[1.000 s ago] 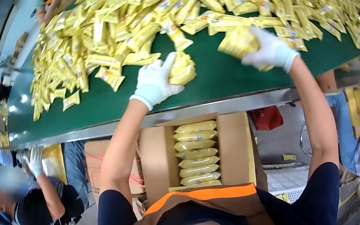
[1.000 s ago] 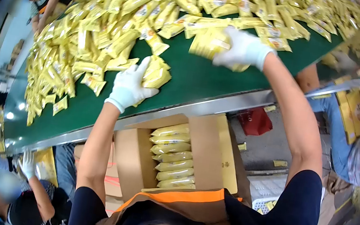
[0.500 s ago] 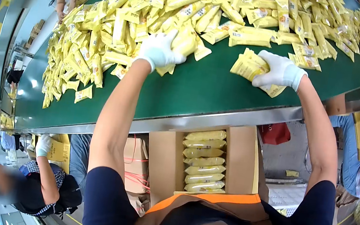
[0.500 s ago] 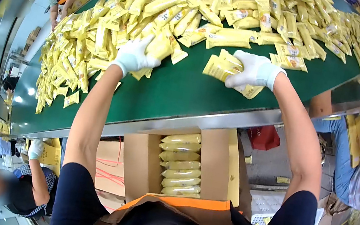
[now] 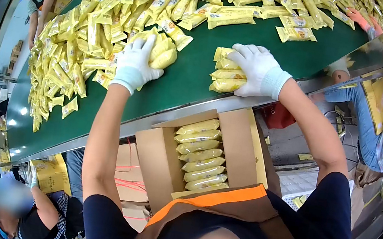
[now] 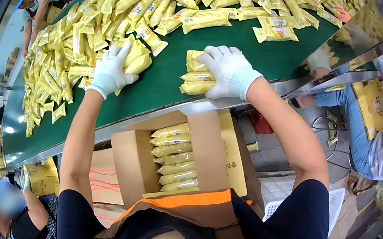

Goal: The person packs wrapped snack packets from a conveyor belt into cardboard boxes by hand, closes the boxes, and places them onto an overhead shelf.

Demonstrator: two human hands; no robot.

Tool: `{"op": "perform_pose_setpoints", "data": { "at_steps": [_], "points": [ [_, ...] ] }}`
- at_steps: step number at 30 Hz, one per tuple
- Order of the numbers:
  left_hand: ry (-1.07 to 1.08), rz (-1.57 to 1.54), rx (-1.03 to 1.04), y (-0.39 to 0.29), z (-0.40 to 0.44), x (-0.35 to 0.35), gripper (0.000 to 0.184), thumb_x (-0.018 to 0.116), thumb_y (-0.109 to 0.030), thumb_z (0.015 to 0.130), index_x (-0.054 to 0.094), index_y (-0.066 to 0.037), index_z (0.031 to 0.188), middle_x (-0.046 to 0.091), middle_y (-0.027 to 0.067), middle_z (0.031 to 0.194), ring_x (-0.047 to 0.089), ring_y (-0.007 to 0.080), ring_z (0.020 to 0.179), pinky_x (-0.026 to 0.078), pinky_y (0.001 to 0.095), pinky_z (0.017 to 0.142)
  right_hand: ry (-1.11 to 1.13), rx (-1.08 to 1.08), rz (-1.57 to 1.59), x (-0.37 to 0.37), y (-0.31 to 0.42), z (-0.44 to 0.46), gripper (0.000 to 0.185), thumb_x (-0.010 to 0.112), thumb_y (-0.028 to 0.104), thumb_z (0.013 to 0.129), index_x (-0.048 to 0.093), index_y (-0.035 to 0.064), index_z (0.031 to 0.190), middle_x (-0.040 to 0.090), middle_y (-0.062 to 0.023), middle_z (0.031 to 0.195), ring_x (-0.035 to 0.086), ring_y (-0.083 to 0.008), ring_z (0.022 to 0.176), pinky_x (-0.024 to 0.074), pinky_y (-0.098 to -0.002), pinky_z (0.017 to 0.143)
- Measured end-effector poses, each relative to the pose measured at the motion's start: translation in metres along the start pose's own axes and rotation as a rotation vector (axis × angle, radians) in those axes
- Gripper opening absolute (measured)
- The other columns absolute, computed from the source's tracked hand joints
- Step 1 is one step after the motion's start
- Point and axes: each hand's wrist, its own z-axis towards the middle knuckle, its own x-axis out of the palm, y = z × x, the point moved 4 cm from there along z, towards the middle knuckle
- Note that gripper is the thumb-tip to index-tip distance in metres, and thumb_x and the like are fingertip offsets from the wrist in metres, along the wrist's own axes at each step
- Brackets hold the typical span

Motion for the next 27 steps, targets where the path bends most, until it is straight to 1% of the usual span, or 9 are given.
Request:
{"op": "perform_pose_setpoints", "data": {
  "at_steps": [6, 14, 17, 18, 19, 20, 23, 24, 27],
  "points": [
    [0.248, 0.127, -0.174, 0.008, 0.016, -0.003, 0.124, 0.080, -0.056, 0.060, 0.015, -0.016, 0.157, 0.034, 0.0233, 0.152, 0.043, 0.0389, 0.134, 0.040, 0.0434, 0.106, -0.135, -0.045, -0.057, -0.003, 0.003, -0.006, 0.096, 0.079, 0.034, 0.057, 0.042, 0.0115, 0.142, 0.051, -0.0174, 0.132, 0.054, -0.0369, 0.116, 0.0429, -0.0454, 0.101],
    [0.064, 0.172, -0.039, -0.004, -0.011, 0.004, 0.114, 0.082, -0.048, 0.060, 0.023, -0.024, 0.154, 0.048, 0.0214, 0.134, 0.048, 0.0372, 0.125, 0.039, 0.0450, 0.103, 0.124, 0.062, 0.033, -0.009, 0.002, -0.001, 0.096, 0.078, 0.035, 0.060, 0.040, 0.0108, 0.145, 0.053, -0.0191, 0.127, 0.057, -0.0367, 0.111, 0.0453, -0.0427, 0.097],
    [-0.071, -0.242, -0.078, 0.015, -0.028, -0.005, 0.112, 0.082, -0.045, 0.060, 0.026, -0.015, 0.153, 0.051, 0.0239, 0.129, 0.051, 0.0390, 0.121, 0.042, 0.0448, 0.102, 0.085, 0.178, 0.483, -0.040, 0.008, -0.009, 0.093, 0.074, 0.040, 0.067, 0.038, 0.0079, 0.146, 0.055, -0.0194, 0.125, 0.058, -0.0366, 0.112, 0.0468, -0.0392, 0.097],
    [-0.210, -0.565, -0.026, 0.025, -0.041, -0.008, 0.109, 0.079, -0.041, 0.066, 0.024, -0.005, 0.153, 0.048, 0.0239, 0.134, 0.052, 0.0345, 0.121, 0.042, 0.0442, 0.104, 0.098, 0.181, 0.687, -0.070, 0.025, -0.016, 0.099, 0.078, 0.040, 0.065, 0.036, 0.0051, 0.147, 0.056, -0.0217, 0.127, 0.057, -0.0354, 0.117, 0.0466, -0.0355, 0.099],
    [-0.024, -1.164, -0.101, 0.016, -0.063, -0.025, 0.106, 0.078, -0.044, 0.071, 0.025, -0.001, 0.152, 0.046, 0.0214, 0.139, 0.053, 0.0295, 0.122, 0.044, 0.0417, 0.103, 0.154, 0.137, 0.828, -0.091, 0.043, -0.024, 0.101, 0.080, 0.038, 0.063, 0.036, 0.0042, 0.147, 0.056, -0.0224, 0.129, 0.058, -0.0340, 0.118, 0.0464, -0.0348, 0.100],
    [0.016, -1.389, -0.100, 0.015, -0.087, -0.034, 0.105, 0.078, -0.046, 0.072, 0.025, -0.003, 0.152, 0.045, 0.0207, 0.141, 0.052, 0.0296, 0.123, 0.045, 0.0419, 0.102, -0.040, -0.205, 0.703, -0.094, 0.061, -0.030, 0.092, 0.079, 0.038, 0.064, 0.043, 0.0049, 0.141, 0.059, -0.0205, 0.121, 0.060, -0.0342, 0.112, 0.0490, -0.0370, 0.096],
    [0.101, -2.059, 0.060, -0.009, -0.155, -0.049, 0.102, 0.077, -0.051, 0.072, 0.030, -0.006, 0.150, 0.044, 0.0184, 0.142, 0.051, 0.0312, 0.125, 0.047, 0.0450, 0.102, 0.121, -0.473, 0.008, -0.086, 0.157, -0.052, 0.061, 0.075, 0.025, 0.067, 0.056, 0.0086, 0.122, 0.058, -0.0118, 0.096, 0.060, -0.0277, 0.087, 0.0445, -0.0413, 0.072],
    [0.153, -2.089, 0.202, -0.008, -0.169, -0.035, 0.101, 0.076, -0.056, 0.072, 0.033, -0.007, 0.149, 0.045, 0.0166, 0.143, 0.050, 0.0341, 0.127, 0.046, 0.0488, 0.104, 0.079, -0.512, -0.060, -0.058, 0.179, -0.063, 0.054, 0.070, 0.024, 0.075, 0.057, 0.0120, 0.125, 0.059, -0.0113, 0.099, 0.060, -0.0277, 0.091, 0.0433, -0.0409, 0.076],
    [0.701, -1.885, 0.218, -0.037, -0.196, -0.040, 0.097, 0.081, -0.026, 0.065, 0.035, -0.001, 0.147, 0.050, 0.0134, 0.139, 0.051, 0.0250, 0.124, 0.043, 0.0407, 0.104, 0.458, -0.487, -0.108, 0.001, 0.220, -0.063, 0.053, 0.064, 0.022, 0.081, 0.055, 0.0135, 0.132, 0.062, -0.0094, 0.105, 0.060, -0.0274, 0.098, 0.0423, -0.0380, 0.084]
  ]
}}
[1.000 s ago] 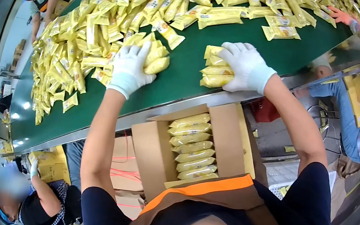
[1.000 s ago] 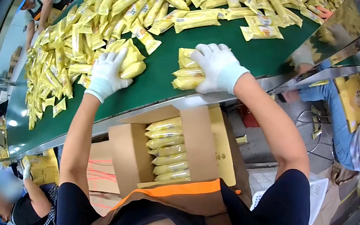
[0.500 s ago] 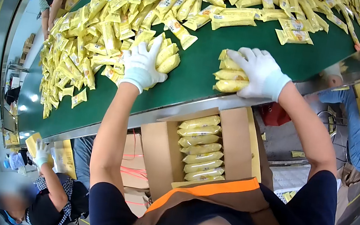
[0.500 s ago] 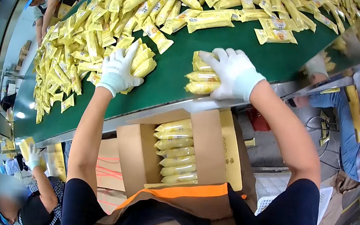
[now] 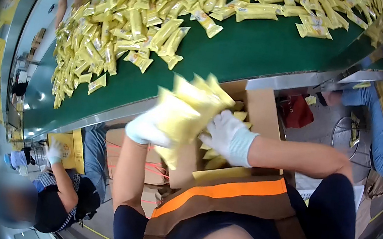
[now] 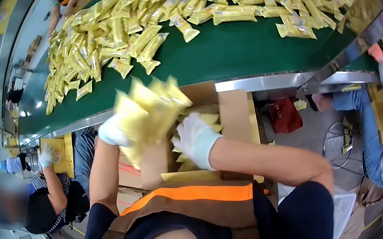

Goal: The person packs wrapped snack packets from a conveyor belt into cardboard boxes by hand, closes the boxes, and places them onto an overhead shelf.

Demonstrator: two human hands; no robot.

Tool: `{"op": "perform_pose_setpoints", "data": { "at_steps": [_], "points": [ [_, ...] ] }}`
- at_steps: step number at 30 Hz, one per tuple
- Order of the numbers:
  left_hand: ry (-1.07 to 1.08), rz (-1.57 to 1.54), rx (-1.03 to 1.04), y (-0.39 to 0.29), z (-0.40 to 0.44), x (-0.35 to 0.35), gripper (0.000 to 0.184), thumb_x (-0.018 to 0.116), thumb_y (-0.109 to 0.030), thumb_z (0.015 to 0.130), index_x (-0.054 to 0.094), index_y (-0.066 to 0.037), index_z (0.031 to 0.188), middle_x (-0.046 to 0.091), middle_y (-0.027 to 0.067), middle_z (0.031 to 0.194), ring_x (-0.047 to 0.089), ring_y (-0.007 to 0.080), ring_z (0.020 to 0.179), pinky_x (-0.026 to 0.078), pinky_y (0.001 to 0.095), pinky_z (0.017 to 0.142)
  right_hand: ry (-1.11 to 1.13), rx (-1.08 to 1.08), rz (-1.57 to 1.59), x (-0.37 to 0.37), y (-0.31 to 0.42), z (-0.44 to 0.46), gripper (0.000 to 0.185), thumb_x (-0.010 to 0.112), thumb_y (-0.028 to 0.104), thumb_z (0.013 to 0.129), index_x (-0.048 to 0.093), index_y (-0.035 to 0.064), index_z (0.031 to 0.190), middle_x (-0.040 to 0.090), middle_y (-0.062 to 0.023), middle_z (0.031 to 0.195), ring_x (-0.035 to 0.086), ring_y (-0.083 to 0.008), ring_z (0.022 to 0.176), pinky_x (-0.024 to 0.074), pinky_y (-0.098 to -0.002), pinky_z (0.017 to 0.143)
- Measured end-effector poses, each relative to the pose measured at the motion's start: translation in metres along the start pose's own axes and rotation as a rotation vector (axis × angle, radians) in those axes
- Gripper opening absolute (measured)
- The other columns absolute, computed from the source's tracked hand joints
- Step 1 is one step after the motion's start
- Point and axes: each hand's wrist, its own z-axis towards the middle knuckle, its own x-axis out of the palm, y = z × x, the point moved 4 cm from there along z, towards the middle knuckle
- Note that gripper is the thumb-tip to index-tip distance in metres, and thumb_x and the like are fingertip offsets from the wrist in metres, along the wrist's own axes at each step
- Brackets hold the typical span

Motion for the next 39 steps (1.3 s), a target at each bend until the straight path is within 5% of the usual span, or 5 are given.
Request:
{"op": "perform_pose_setpoints", "data": {
  "at_steps": [10, 22, 25, 30, 39],
  "points": [
    [-0.180, 1.795, -0.033, 0.061, 0.071, 0.044, 0.093, 0.080, -0.042, 0.060, 0.044, -0.021, 0.143, 0.054, 0.0216, 0.124, 0.053, 0.0375, 0.114, 0.042, 0.0458, 0.097, -0.046, -0.051, 0.339, 0.034, 0.036, -0.037, 0.061, 0.071, 0.026, 0.077, 0.052, 0.0106, 0.133, 0.052, -0.0237, 0.126, 0.060, -0.0352, 0.106, 0.0489, -0.0433, 0.086],
    [0.028, 1.546, 0.531, 0.008, 0.061, 0.060, 0.058, 0.068, -0.017, 0.075, 0.055, -0.012, 0.132, 0.049, 0.0174, 0.139, 0.050, 0.0363, 0.126, 0.042, 0.0471, 0.103, -0.594, 0.213, 0.486, -0.061, -0.173, -0.036, 0.041, 0.068, 0.031, 0.082, 0.065, 0.0077, 0.116, 0.066, -0.0162, 0.114, 0.061, -0.0329, 0.109, 0.0500, -0.0400, 0.093],
    [-0.619, 1.428, 0.766, -0.063, 0.076, -0.034, 0.055, 0.068, -0.021, 0.081, 0.054, -0.008, 0.132, 0.052, 0.0211, 0.136, 0.053, 0.0395, 0.122, 0.045, 0.0454, 0.100, -0.527, 0.552, 0.407, -0.049, -0.304, -0.019, 0.053, 0.061, 0.040, 0.083, 0.062, 0.0124, 0.128, 0.062, -0.0145, 0.128, 0.058, -0.0329, 0.118, 0.0466, -0.0383, 0.100],
    [-1.020, 1.585, -0.287, -0.027, 0.128, -0.207, 0.084, 0.069, -0.056, 0.079, 0.041, -0.016, 0.147, 0.050, 0.0230, 0.139, 0.050, 0.0417, 0.123, 0.041, 0.0476, 0.103, -0.235, 0.912, 0.089, 0.001, -0.370, 0.024, 0.085, 0.054, 0.071, 0.078, 0.046, 0.0201, 0.145, 0.052, -0.0127, 0.140, 0.049, -0.0323, 0.129, 0.0352, -0.0443, 0.108],
    [-0.774, 1.804, -0.109, -0.004, 0.083, -0.136, 0.097, 0.082, -0.044, 0.065, 0.039, -0.021, 0.149, 0.057, 0.0105, 0.106, 0.057, 0.0318, 0.104, 0.045, 0.0426, 0.092, -0.765, 0.278, -0.188, 0.038, -0.231, -0.024, 0.049, 0.077, 0.019, 0.070, 0.060, 0.0132, 0.116, 0.058, -0.0106, 0.119, 0.056, -0.0312, 0.110, 0.0415, -0.0446, 0.100]
  ]
}}
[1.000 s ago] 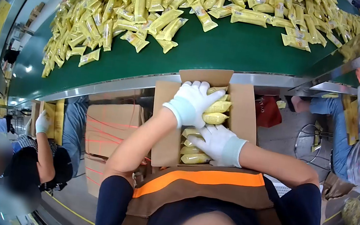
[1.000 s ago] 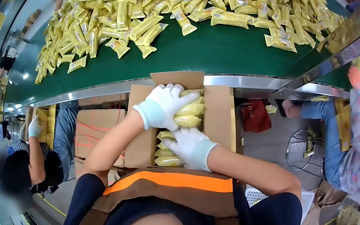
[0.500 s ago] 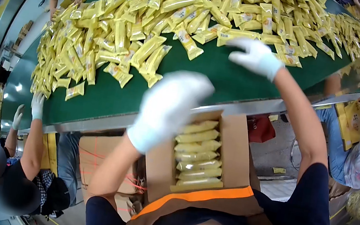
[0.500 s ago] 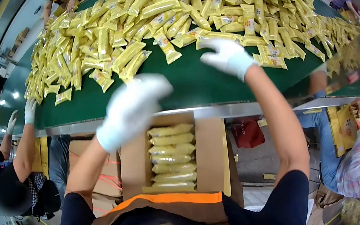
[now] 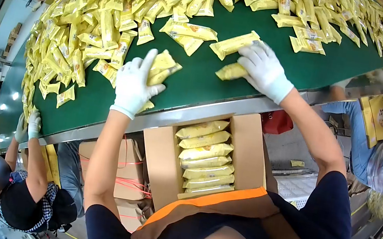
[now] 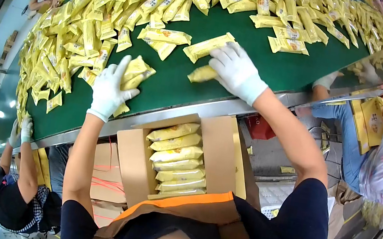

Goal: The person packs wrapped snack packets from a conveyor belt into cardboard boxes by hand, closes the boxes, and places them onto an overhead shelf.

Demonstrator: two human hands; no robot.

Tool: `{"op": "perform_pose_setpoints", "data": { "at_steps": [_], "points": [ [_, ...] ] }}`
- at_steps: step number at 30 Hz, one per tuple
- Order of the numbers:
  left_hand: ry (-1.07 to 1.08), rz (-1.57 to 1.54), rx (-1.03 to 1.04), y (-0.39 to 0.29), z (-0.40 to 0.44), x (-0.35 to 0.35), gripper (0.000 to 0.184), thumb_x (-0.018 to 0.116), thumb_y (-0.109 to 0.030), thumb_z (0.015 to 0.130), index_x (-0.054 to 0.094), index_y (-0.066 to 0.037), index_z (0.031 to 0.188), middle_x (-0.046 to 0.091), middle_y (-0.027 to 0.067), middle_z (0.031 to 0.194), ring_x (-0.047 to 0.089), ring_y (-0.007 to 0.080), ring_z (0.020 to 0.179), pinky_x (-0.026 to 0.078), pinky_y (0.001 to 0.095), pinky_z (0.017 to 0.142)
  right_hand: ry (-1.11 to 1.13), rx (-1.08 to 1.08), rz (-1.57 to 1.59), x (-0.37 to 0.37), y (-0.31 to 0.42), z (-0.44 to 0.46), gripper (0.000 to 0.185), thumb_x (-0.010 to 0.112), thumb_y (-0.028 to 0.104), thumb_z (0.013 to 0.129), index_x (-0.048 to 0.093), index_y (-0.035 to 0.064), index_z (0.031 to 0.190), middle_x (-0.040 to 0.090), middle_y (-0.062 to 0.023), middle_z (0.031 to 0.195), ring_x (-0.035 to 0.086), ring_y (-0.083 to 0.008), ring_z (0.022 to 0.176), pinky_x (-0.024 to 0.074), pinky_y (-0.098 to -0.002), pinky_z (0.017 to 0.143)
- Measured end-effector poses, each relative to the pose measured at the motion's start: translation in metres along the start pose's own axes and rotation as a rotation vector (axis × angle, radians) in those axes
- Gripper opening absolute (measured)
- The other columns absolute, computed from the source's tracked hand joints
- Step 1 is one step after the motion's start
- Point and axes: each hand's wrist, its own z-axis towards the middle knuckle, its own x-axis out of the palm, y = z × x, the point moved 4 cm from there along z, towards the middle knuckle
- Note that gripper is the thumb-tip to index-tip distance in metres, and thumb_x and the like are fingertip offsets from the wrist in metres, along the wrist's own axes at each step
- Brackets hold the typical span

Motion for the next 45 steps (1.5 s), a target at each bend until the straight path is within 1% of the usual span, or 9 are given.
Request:
{"op": "perform_pose_setpoints", "data": {
  "at_steps": [5, 7, 12, 17, 22, 27, 31, 39, 45],
  "points": [
    [-0.196, -0.153, -0.114, 0.014, -0.014, 0.001, 0.077, 0.078, -0.047, 0.073, 0.051, -0.015, 0.138, 0.063, 0.0147, 0.101, 0.063, 0.0350, 0.092, 0.052, 0.0418, 0.078, 0.240, 0.254, 0.172, -0.036, -0.001, -0.001, 0.043, 0.074, 0.025, 0.077, 0.061, 0.0082, 0.115, 0.063, -0.0132, 0.102, 0.062, -0.0328, 0.094, 0.0491, -0.0416, 0.083],
    [-0.189, -0.215, -0.148, 0.007, -0.017, -0.008, 0.069, 0.077, -0.047, 0.075, 0.057, -0.012, 0.132, 0.064, 0.0177, 0.109, 0.064, 0.0374, 0.095, 0.053, 0.0429, 0.081, -0.074, 0.323, 0.387, -0.033, -0.034, 0.015, 0.041, 0.062, 0.040, 0.091, 0.063, 0.0086, 0.116, 0.067, -0.0167, 0.106, 0.063, -0.0378, 0.096, 0.0511, -0.0433, 0.083],
    [0.076, -0.192, -0.156, 0.011, -0.004, 0.003, 0.061, 0.075, -0.028, 0.076, 0.057, -0.013, 0.133, 0.064, 0.0196, 0.118, 0.062, 0.0375, 0.103, 0.050, 0.0428, 0.091, 0.458, 0.292, 0.199, 0.024, -0.080, 0.071, 0.053, 0.040, 0.058, 0.098, 0.069, 0.0145, 0.108, 0.067, -0.0170, 0.097, 0.063, -0.0375, 0.095, 0.0498, -0.0454, 0.084],
    [0.168, -0.238, 0.163, 0.025, 0.004, 0.003, 0.062, 0.071, -0.021, 0.080, 0.051, -0.019, 0.139, 0.064, 0.0180, 0.122, 0.061, 0.0378, 0.109, 0.049, 0.0421, 0.091, 0.360, 0.200, 0.212, 0.009, -0.049, 0.050, 0.050, 0.066, 0.050, 0.084, 0.061, 0.0062, 0.107, 0.062, -0.0172, 0.100, 0.061, -0.0372, 0.094, 0.0494, -0.0453, 0.083],
    [-0.084, -0.267, -0.150, 0.013, -0.005, 0.014, 0.075, 0.070, -0.039, 0.085, 0.037, -0.011, 0.147, 0.065, 0.0215, 0.115, 0.064, 0.0402, 0.098, 0.052, 0.0428, 0.083, 0.410, 0.206, 0.121, -0.019, -0.021, 0.030, 0.065, 0.070, 0.051, 0.080, 0.054, 0.0086, 0.127, 0.064, -0.0153, 0.105, 0.061, -0.0351, 0.097, 0.0481, -0.0450, 0.087],
    [-0.238, -0.112, -0.110, 0.002, -0.015, 0.028, 0.066, 0.054, -0.043, 0.093, 0.041, -0.006, 0.146, 0.063, 0.0235, 0.108, 0.060, 0.0392, 0.099, 0.047, 0.0451, 0.090, 0.287, 0.581, 1.068, -0.011, -0.049, 0.108, 0.074, 0.068, 0.053, 0.085, 0.051, -0.0034, 0.130, 0.062, -0.0092, 0.111, 0.057, -0.0134, 0.101, 0.0474, -0.0283, 0.088],
    [0.018, -0.782, -0.090, 0.029, -0.009, 0.026, 0.057, 0.052, -0.028, 0.094, 0.044, -0.001, 0.144, 0.059, 0.0284, 0.124, 0.055, 0.0404, 0.118, 0.041, 0.0377, 0.103, 0.521, 0.583, 1.294, 0.056, -0.044, 0.155, 0.080, 0.068, 0.052, 0.085, 0.046, -0.0051, 0.137, 0.062, -0.0113, 0.117, 0.058, -0.0156, 0.105, 0.0478, -0.0280, 0.090],
    [0.180, -0.630, -0.137, 0.026, -0.023, 0.015, 0.064, 0.065, -0.040, 0.089, 0.050, -0.007, 0.141, 0.059, 0.0227, 0.129, 0.056, 0.0362, 0.119, 0.043, 0.0371, 0.102, 0.358, 0.167, 0.187, -0.012, 0.007, 0.099, 0.062, 0.073, 0.057, 0.069, 0.058, 0.0102, 0.107, 0.064, -0.0120, 0.101, 0.062, -0.0311, 0.098, 0.0445, -0.0420, 0.088],
    [-0.122, -0.010, 0.000, -0.024, -0.042, 0.019, 0.073, 0.072, -0.031, 0.083, 0.041, -0.022, 0.148, 0.058, 0.0199, 0.118, 0.060, 0.0380, 0.101, 0.050, 0.0443, 0.088, 0.388, 0.177, 0.092, -0.014, 0.005, 0.030, 0.100, 0.076, 0.056, 0.067, 0.038, 0.0057, 0.145, 0.060, -0.0135, 0.110, 0.059, -0.0312, 0.102, 0.0407, -0.0414, 0.098]
  ]
}}
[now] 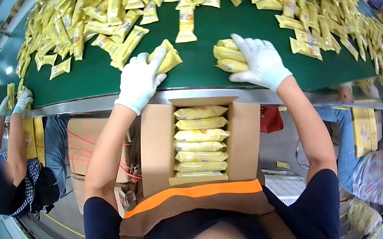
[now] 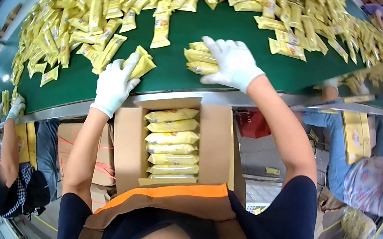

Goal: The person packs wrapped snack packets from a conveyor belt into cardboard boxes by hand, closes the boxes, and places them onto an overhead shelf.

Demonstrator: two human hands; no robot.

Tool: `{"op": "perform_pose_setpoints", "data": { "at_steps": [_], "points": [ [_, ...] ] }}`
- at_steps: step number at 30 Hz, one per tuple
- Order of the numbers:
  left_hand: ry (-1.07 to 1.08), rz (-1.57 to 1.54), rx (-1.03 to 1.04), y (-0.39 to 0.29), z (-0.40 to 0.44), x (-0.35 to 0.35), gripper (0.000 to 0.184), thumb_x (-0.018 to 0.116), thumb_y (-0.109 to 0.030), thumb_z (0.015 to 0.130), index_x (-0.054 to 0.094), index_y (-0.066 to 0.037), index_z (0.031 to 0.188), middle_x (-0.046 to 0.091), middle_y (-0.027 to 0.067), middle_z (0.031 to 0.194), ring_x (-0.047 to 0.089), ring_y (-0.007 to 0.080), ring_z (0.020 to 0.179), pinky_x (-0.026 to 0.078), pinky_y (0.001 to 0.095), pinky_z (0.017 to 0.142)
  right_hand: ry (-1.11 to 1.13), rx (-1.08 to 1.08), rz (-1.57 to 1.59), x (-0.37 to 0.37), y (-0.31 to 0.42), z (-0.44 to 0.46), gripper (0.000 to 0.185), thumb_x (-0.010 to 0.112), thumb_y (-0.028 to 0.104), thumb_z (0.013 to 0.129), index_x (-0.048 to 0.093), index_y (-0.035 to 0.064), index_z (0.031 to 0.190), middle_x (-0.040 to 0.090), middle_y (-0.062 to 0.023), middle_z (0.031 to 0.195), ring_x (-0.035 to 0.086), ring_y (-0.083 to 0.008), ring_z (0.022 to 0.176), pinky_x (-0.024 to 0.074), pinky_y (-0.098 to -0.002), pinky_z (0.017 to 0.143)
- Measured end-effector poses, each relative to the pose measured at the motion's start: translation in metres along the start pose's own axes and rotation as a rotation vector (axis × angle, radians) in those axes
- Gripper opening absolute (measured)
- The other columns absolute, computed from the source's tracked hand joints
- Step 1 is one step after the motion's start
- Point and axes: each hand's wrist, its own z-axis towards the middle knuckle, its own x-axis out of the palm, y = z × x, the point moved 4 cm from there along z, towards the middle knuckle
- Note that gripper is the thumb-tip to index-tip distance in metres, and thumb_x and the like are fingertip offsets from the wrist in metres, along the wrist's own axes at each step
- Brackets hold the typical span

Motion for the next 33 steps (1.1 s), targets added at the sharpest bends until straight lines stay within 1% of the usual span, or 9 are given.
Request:
{"op": "perform_pose_setpoints", "data": {
  "at_steps": [6, 10, 13, 16, 19, 20, 22, 26, 33],
  "points": [
    [0.135, -0.256, -0.055, 0.014, 0.004, -0.013, 0.084, 0.073, -0.034, 0.080, 0.033, -0.018, 0.152, 0.058, 0.0208, 0.113, 0.060, 0.0381, 0.100, 0.050, 0.0451, 0.087, 0.206, 0.164, 0.229, 0.001, -0.006, 0.015, 0.094, 0.070, 0.062, 0.072, 0.040, 0.0051, 0.142, 0.062, -0.0190, 0.114, 0.063, -0.0352, 0.102, 0.0484, -0.0433, 0.092],
    [-0.398, -0.708, -0.220, 0.042, -0.020, -0.031, 0.075, 0.064, -0.033, 0.091, 0.030, -0.004, 0.151, 0.049, 0.0218, 0.138, 0.056, 0.0324, 0.118, 0.048, 0.0394, 0.097, -0.016, 0.432, 1.867, -0.012, 0.002, -0.001, 0.061, 0.062, 0.054, 0.090, 0.053, 0.0051, 0.125, 0.065, -0.0120, 0.104, 0.068, -0.0254, 0.095, 0.0568, -0.0374, 0.081],
    [-0.250, -1.614, -0.378, 0.029, -0.042, -0.051, 0.060, 0.057, -0.036, 0.098, 0.037, -0.005, 0.146, 0.054, 0.0168, 0.130, 0.059, 0.0273, 0.113, 0.051, 0.0398, 0.093, -0.039, 0.297, 2.222, -0.035, 0.025, -0.022, 0.062, 0.054, 0.057, 0.094, 0.051, 0.0037, 0.125, 0.063, -0.0118, 0.105, 0.068, -0.0269, 0.091, 0.0591, -0.0432, 0.082],
    [-0.079, -2.321, -0.442, 0.012, -0.075, -0.055, 0.064, 0.055, -0.051, 0.096, 0.043, -0.006, 0.141, 0.056, 0.0137, 0.125, 0.059, 0.0287, 0.107, 0.052, 0.0441, 0.092, -0.070, 0.175, 2.184, -0.058, 0.057, -0.048, 0.058, 0.056, 0.052, 0.096, 0.050, 0.0040, 0.127, 0.062, -0.0108, 0.106, 0.067, -0.0257, 0.092, 0.0578, -0.0407, 0.082],
    [0.005, -2.553, -0.311, -0.002, -0.096, -0.061, 0.067, 0.052, -0.054, 0.096, 0.041, -0.006, 0.142, 0.053, 0.0136, 0.128, 0.056, 0.0281, 0.105, 0.049, 0.0442, 0.093, 0.070, 0.115, 1.146, -0.087, 0.099, -0.071, 0.063, 0.070, 0.043, 0.083, 0.051, 0.0045, 0.129, 0.064, -0.0116, 0.101, 0.066, -0.0291, 0.093, 0.0530, -0.0381, 0.086],
    [-0.017, -2.518, -0.381, -0.007, -0.099, -0.059, 0.067, 0.050, -0.054, 0.097, 0.041, -0.006, 0.142, 0.054, 0.0141, 0.126, 0.056, 0.0282, 0.105, 0.048, 0.0447, 0.094, -0.150, -0.148, 0.582, -0.093, 0.115, -0.076, 0.073, 0.075, 0.047, 0.073, 0.052, 0.0047, 0.128, 0.064, -0.0152, 0.100, 0.066, -0.0325, 0.090, 0.0518, -0.0418, 0.085],
    [-0.060, -2.342, -0.424, -0.021, -0.098, -0.067, 0.066, 0.050, -0.054, 0.097, 0.041, -0.006, 0.142, 0.056, 0.0147, 0.124, 0.057, 0.0287, 0.105, 0.047, 0.0452, 0.096, 0.215, -0.219, 0.121, -0.086, 0.164, -0.081, 0.073, 0.077, 0.044, 0.074, 0.050, 0.0093, 0.133, 0.064, -0.0150, 0.101, 0.064, -0.0294, 0.090, 0.0505, -0.0409, 0.077],
    [0.013, -2.417, -0.316, -0.055, -0.086, -0.077, 0.064, 0.053, -0.050, 0.098, 0.040, -0.005, 0.141, 0.057, 0.0147, 0.122, 0.061, 0.0281, 0.104, 0.052, 0.0442, 0.090, 0.154, -0.376, 0.143, 0.026, 0.217, -0.110, 0.080, 0.079, 0.050, 0.066, 0.052, 0.0111, 0.131, 0.062, -0.0109, 0.099, 0.063, -0.0291, 0.091, 0.0481, -0.0418, 0.076],
    [0.151, -0.149, 0.430, -0.119, -0.084, -0.059, 0.060, 0.067, -0.026, 0.081, 0.053, -0.021, 0.138, 0.061, 0.0147, 0.102, 0.063, 0.0324, 0.088, 0.052, 0.0430, 0.074, 0.000, -0.434, 0.223, -0.014, 0.215, -0.141, 0.077, 0.078, 0.044, 0.070, 0.052, 0.0050, 0.131, 0.054, -0.0144, 0.131, 0.050, -0.0305, 0.123, 0.0408, -0.0419, 0.100]
  ]
}}
